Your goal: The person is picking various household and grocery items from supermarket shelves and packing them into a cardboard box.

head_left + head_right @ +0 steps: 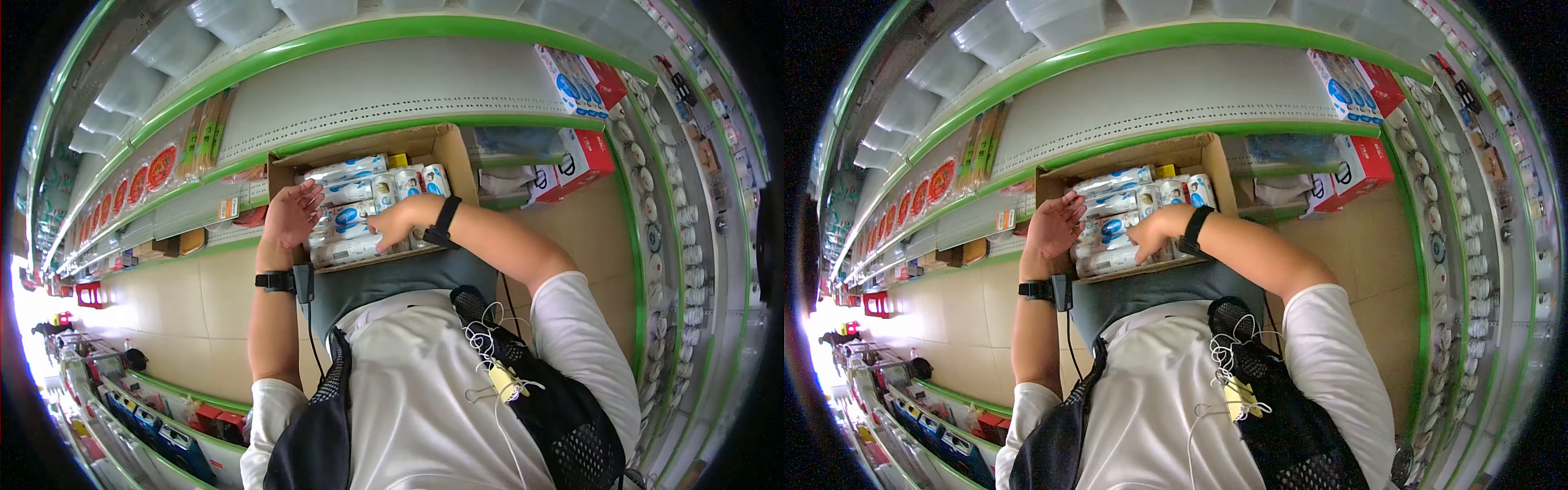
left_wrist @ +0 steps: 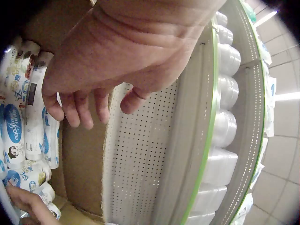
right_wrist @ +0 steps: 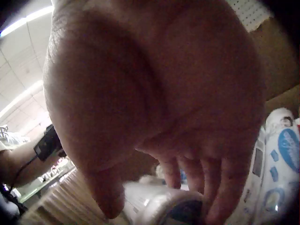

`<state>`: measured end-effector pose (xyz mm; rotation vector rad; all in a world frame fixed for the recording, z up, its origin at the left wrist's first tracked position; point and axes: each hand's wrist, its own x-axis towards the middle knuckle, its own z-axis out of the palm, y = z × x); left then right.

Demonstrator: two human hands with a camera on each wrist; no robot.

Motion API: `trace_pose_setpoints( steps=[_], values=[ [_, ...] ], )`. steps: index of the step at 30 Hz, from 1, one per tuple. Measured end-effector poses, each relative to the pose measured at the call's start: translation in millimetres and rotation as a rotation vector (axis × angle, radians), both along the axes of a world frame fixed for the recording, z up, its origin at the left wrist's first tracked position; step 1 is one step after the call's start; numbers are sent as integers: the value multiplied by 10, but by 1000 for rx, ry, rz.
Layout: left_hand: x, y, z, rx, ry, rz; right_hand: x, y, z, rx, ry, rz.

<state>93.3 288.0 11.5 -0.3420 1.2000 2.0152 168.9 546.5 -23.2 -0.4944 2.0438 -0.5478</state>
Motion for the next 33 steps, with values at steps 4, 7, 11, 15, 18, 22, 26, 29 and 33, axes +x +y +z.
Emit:
trace_pose_setpoints(
  steps=[4, 7, 11, 15, 18, 22, 26, 29, 33],
  values=[
    [-25, 19, 0, 55, 10, -22, -96, -81, 4, 64, 37, 94],
    [-42, -46, 1, 71, 16, -21, -120, 28, -8, 2, 224, 137],
    [-22, -122, 44, 100, 12, 18, -283, 459, 447, -16, 285, -16],
    [13, -130, 82, 116, 5, 50, -416, 1031, 401, -69, 482, -315],
    [2, -106, 23, 141, 27, 27, -434, 1182, 475, 53, 588, -478],
    [17, -5, 46, 132, -1, 25, -466, 1091, 366, -35, 599, -556],
    [21, 43, 53, 136, -10, 20, -710, 811, -25, -201, 685, -490],
    [-2, 22, -7, 149, -40, 27, -804, 479, -119, -301, 551, -525],
    [18, -35, 4, 131, -52, 41, -821, 229, -159, -354, 563, -541]
  ],
)
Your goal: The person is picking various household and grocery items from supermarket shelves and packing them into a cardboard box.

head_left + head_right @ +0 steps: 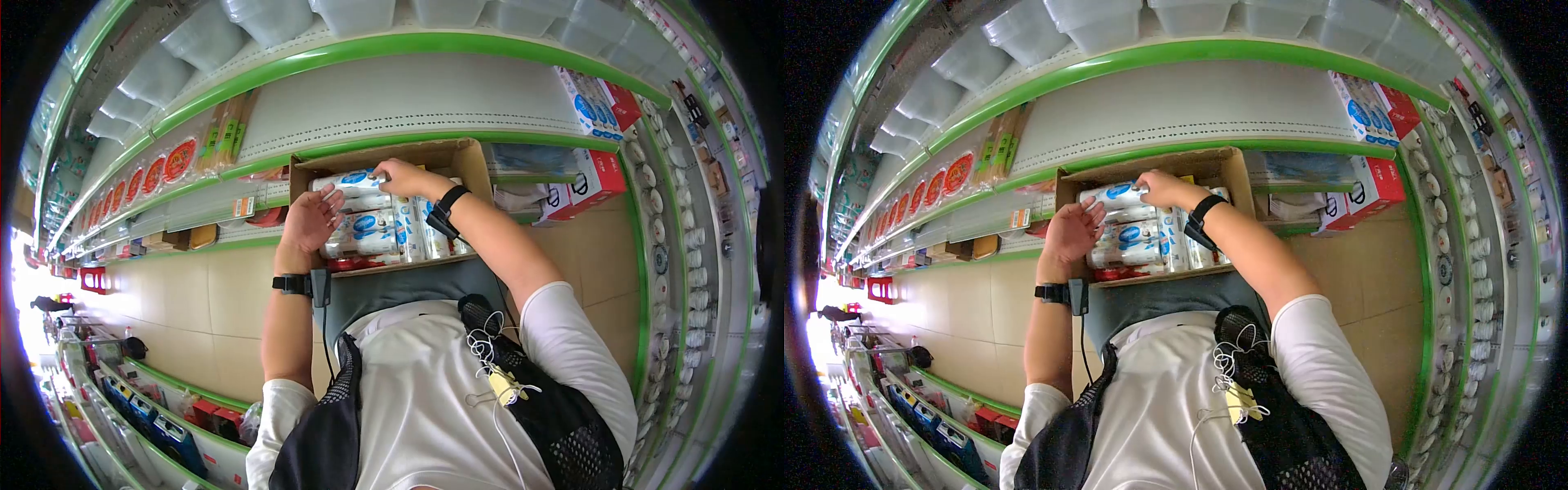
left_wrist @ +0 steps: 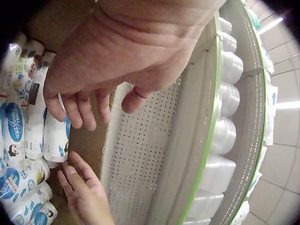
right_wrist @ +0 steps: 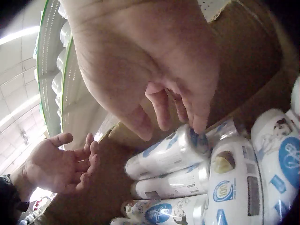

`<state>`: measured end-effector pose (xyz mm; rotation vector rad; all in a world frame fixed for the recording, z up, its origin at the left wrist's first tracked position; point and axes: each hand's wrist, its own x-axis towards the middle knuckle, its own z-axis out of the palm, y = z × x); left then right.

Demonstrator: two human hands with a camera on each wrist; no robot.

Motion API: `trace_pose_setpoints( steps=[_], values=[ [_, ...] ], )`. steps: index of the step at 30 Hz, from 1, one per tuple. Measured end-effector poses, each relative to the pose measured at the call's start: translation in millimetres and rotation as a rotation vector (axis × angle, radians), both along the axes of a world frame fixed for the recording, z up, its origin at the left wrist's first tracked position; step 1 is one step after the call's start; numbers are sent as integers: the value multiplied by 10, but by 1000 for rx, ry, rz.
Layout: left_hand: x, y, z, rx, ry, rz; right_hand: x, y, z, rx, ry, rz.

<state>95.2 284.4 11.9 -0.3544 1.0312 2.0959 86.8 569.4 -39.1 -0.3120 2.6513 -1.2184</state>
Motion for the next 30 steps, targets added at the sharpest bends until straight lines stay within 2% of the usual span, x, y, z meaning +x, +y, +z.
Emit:
trace_pose_setpoints(
  steps=[3, 8, 12, 14, 15, 17, 20, 21, 23, 24, 26, 28, 30],
  values=[
    [-10, -35, -68, 15, -9, -3, -38, -12, -128, 70, 145, 13],
    [-10, -8, -94, -6, 21, -5, -33, 39, -44, 34, -62, -42],
    [11, 54, -25, -20, 8, -2, -113, 21, -271, -19, -102, -72],
    [16, 60, -26, -19, 20, -5, -155, -47, -485, 43, 195, -168],
    [18, 67, -18, -20, 19, -5, -157, -62, -409, 42, 194, -167],
    [18, 69, 15, -31, 22, -3, -145, -85, -130, 277, 39, 24],
    [18, 27, 53, -16, 22, 5, -162, -100, -85, 271, 18, 122],
    [27, 15, 83, -16, 19, 7, -105, -103, 76, 271, 16, 124],
    [49, -10, 154, 48, 41, 5, 71, -109, 524, 255, -288, 208],
    [57, -21, 175, 48, 36, 9, 122, -97, 498, 255, -292, 212],
    [51, -27, 213, 66, 66, 5, 223, -65, 455, 231, -534, 463],
    [66, 22, 266, 69, 66, 12, 486, -133, 359, 191, -595, 582],
    [72, 67, 319, 37, 79, 16, 467, -201, 269, 203, -638, 628]
  ],
)
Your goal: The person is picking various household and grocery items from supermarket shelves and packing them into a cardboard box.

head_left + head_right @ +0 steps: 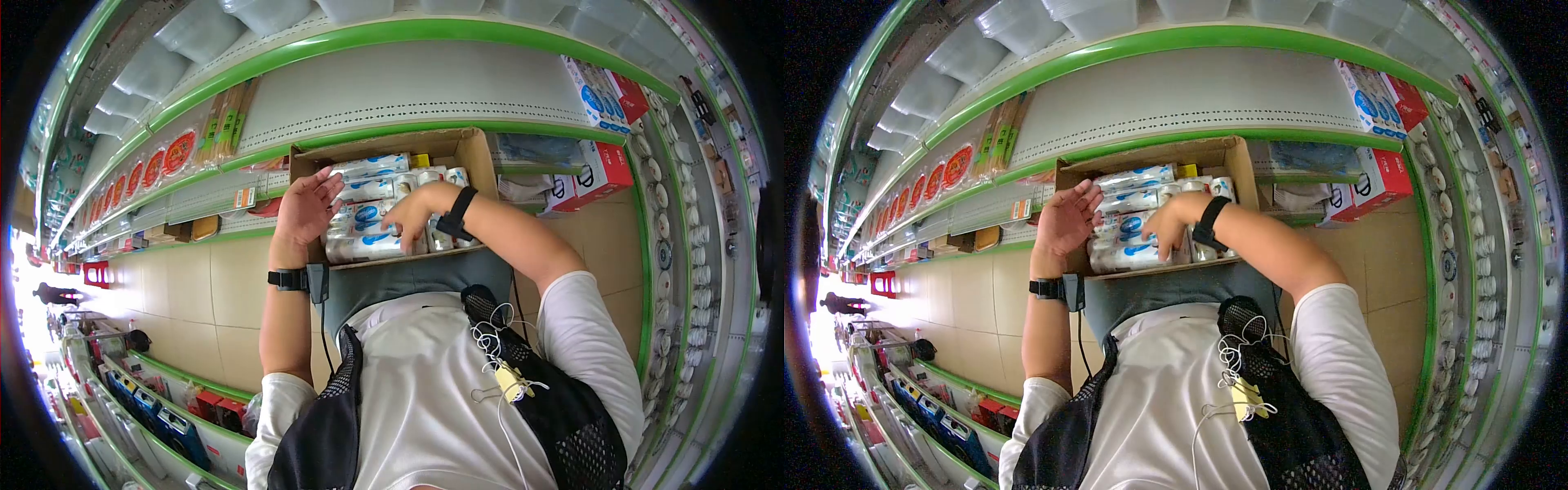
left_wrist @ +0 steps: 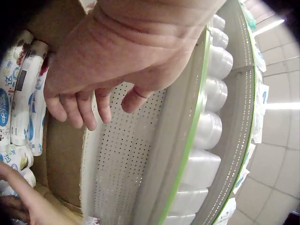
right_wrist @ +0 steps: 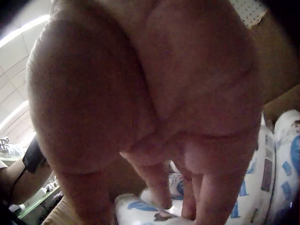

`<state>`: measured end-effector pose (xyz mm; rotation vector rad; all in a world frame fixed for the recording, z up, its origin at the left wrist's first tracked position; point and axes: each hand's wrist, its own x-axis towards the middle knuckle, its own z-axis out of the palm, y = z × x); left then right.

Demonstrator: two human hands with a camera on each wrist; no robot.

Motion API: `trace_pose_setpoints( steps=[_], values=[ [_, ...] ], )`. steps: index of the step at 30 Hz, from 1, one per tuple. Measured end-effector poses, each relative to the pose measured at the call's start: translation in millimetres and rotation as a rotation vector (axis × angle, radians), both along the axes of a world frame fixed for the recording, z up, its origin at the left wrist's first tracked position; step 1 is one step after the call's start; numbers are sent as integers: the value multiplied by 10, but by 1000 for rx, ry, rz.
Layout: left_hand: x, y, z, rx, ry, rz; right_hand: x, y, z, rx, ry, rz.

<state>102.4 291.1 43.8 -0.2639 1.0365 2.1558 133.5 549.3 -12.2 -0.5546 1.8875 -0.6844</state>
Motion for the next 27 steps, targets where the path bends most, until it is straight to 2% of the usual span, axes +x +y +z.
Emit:
trace_pose_setpoints(
  steps=[3, 4, 6, 7, 9, 10, 11, 12, 13, 14, 15, 16, 17, 18, 20, 22, 27],
  values=[
    [-17, 50, -38, 7, -8, -24, 38, -150, -78, 64, 40, 110],
    [-75, 180, -22, 10, 4, -61, 60, -101, -17, 3, -112, -56],
    [12, 113, -36, -20, -11, -35, 46, -60, -74, -12, -139, -102],
    [-3, 160, -31, -33, -28, -32, 79, 125, 179, -14, -122, -144],
    [-33, 107, -132, -4, -37, -44, 197, 230, 594, 45, 244, -204],
    [-50, 115, -135, -4, -41, -46, 165, 565, 638, -164, 349, -424],
    [13, 70, -149, -5, -43, -45, 309, 585, 1032, -115, 379, -418],
    [6, 63, -145, -11, -54, -30, 289, 852, 1005, -277, 369, -590],
    [-52, 130, -121, -18, -59, -19, 263, 1444, 1055, -363, 566, -847],
    [-45, 155, -98, -20, -55, -25, 274, 1838, 1095, -258, 798, -919],
    [15, 118, -80, -26, -67, -3, 289, 1917, 1041, -269, 890, -889],
    [-22, 165, -61, -34, -69, 11, 295, 2629, 1033, -9, 1098, -1225],
    [-31, 182, -72, -34, -70, 12, 283, 3155, 867, 42, 1149, -1311],
    [47, 128, -75, -34, -73, 12, 309, 3260, 833, 27, 1150, -1306],
    [-9, 215, -66, -50, -78, 39, 493, 4285, 709, 652, 1438, -1310],
    [-72, 268, -92, -65, -65, 42, 636, 4626, 784, 829, 1154, -1439],
    [29, 178, -58, -62, -80, 31, 620, 4922, 750, 945, 990, -1455]
  ],
)
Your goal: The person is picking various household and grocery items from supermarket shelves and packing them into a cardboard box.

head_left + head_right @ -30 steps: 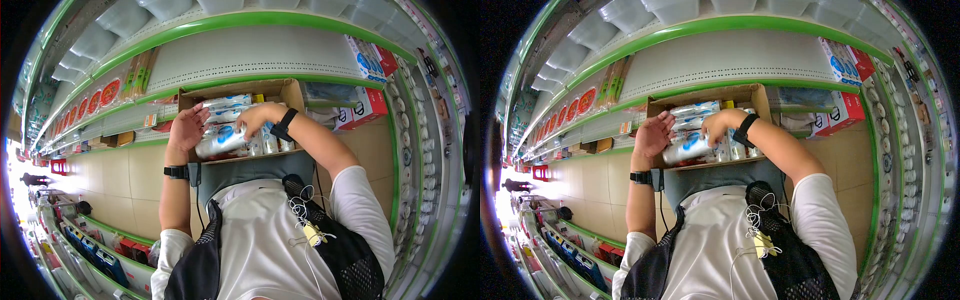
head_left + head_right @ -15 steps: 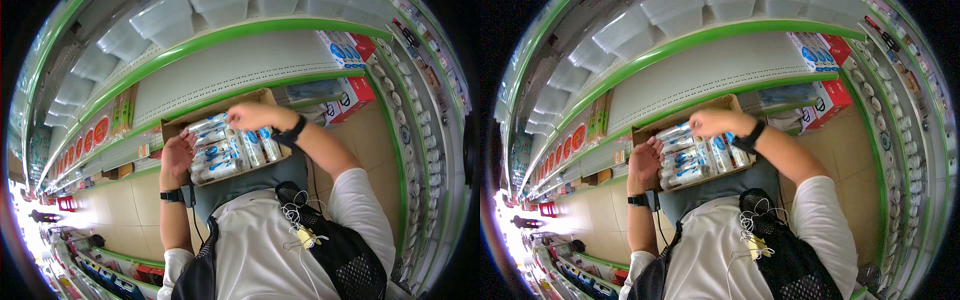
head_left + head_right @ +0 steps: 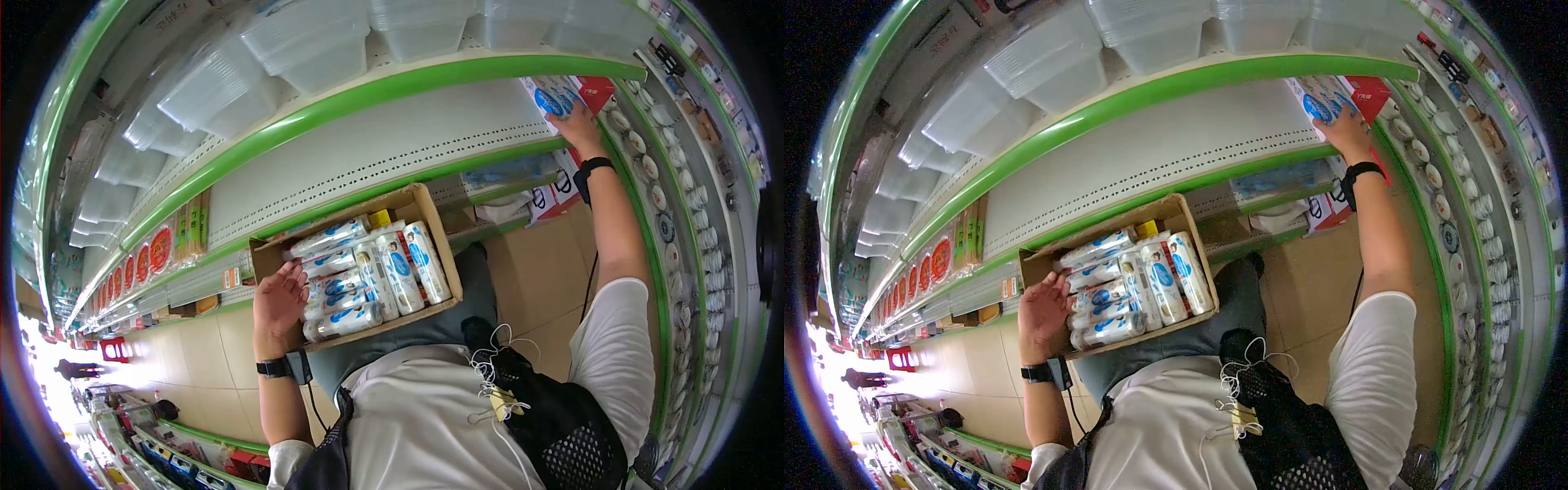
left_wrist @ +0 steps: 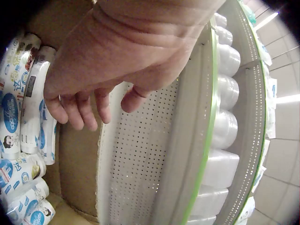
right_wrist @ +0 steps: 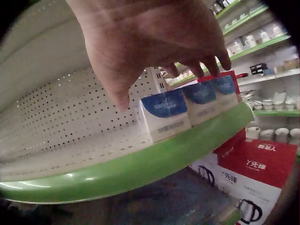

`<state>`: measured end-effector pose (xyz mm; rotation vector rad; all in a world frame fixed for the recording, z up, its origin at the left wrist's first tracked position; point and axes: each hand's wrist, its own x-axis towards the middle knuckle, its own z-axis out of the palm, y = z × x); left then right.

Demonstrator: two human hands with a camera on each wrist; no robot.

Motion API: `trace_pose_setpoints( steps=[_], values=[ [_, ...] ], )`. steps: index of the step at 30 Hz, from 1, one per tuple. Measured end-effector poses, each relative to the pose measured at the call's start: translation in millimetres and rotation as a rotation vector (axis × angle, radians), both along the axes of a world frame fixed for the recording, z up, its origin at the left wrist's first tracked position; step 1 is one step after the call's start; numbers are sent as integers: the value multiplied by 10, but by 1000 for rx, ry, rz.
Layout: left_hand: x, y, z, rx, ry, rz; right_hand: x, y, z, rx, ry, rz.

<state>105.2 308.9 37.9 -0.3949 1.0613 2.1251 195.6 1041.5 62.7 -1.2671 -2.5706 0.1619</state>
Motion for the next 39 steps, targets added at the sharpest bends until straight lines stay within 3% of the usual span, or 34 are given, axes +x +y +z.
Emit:
trace_pose_setpoints(
  steps=[7, 10, 17, 31, 34, 36, 39],
  values=[
    [-32, 13, -196, 4, -39, 45, -266, -55, -49, 35, -328, -81],
    [-26, 42, -169, 4, -40, 74, -208, 107, 151, -120, -271, 8],
    [-19, -1, -162, 23, -40, 74, -269, 427, -49, -130, -279, 99],
    [74, -106, -93, 92, -13, 66, -706, -1083, 204, -93, -393, 320],
    [112, -181, -66, 132, -5, 61, -668, -1218, 163, 25, -370, 321],
    [146, -240, -61, 138, -8, 73, -682, -1226, -7, 288, -318, 466],
    [204, -347, -85, 154, -10, 77, -753, -1193, -294, 386, -203, 535]
  ],
)
